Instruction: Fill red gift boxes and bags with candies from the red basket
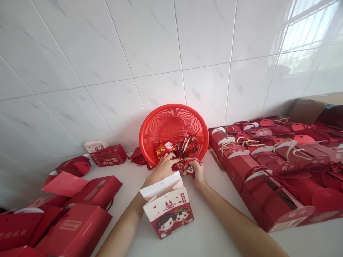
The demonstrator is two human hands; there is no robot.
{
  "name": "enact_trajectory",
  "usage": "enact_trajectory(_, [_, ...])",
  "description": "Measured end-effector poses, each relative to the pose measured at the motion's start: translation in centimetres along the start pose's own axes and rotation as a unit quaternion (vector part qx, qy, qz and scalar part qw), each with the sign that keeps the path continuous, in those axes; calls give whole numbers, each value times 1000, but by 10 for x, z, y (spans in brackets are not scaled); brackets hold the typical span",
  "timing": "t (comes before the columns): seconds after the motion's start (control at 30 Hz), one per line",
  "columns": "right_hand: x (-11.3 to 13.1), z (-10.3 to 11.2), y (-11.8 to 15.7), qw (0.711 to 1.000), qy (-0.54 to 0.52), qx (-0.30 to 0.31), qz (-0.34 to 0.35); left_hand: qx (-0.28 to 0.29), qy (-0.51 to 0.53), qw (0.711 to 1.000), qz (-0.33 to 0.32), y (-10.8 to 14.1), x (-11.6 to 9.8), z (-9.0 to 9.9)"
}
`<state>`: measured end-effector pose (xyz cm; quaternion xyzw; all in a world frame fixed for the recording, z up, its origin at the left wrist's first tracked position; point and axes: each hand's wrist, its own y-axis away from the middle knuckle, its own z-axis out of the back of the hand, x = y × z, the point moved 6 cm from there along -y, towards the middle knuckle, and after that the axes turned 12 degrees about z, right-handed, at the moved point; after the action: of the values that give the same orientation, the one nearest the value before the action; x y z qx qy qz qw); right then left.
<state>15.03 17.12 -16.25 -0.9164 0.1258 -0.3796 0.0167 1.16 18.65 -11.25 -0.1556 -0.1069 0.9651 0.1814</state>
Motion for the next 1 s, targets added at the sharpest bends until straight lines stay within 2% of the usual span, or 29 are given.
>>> enact_trajectory(0.2, [1,0,1,1000,8,-5,1,-9,2,1000,26,3,12,-11])
enact_trajectory(0.47, [2,0,1,1000,13,-5,1,1,59,998,37,-5,5,-1])
enact_trajectory(0.63, [2,0,1,1000,18,-6,0,-38,76,994,70,-9,9,0])
enact_trajectory(0.83, [1,1,1,1000,17,-2,2,-48,55,997,18,-13,-3,-10])
enact_trajectory(1.0, [0,2,-1,1000,22,-4,2,-51,65,996,44,-23,3,-16])
